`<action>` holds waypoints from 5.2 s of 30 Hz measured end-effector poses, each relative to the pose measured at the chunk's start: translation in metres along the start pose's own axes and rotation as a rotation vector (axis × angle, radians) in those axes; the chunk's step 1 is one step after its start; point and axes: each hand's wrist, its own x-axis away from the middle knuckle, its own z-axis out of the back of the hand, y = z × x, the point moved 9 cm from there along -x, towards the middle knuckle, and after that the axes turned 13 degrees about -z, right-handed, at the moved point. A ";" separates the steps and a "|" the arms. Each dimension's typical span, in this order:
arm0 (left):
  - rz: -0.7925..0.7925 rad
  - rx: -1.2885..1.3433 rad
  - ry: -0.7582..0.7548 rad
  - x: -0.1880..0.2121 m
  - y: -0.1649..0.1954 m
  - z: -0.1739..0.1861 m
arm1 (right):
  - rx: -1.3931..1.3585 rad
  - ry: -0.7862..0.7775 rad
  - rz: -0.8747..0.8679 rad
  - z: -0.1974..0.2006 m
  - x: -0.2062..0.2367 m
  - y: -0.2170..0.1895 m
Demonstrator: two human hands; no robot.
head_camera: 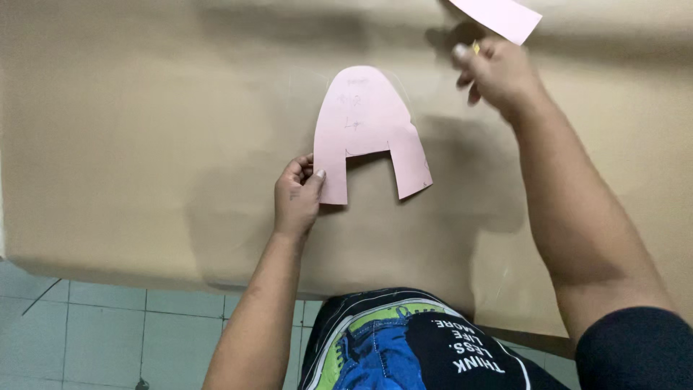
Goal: The person traces around pink paper shoe pattern pieces laid on a brown kraft paper sheet, using a small pointed pin-like tool to mark outlines. They reposition and flip each pattern piece, smooth the paper flat with their hands, and trace successive pieces one after another across the sheet.
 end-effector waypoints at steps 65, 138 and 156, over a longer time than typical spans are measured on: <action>-0.458 -0.961 -0.399 0.039 -0.107 -0.001 | -0.286 0.051 -0.124 -0.169 0.116 0.199; -0.458 -1.013 -0.413 0.049 -0.105 -0.008 | -0.079 0.147 -0.110 -0.161 0.128 0.200; -0.530 -1.027 -0.416 0.058 -0.106 -0.009 | -0.115 0.120 -0.150 -0.161 0.128 0.209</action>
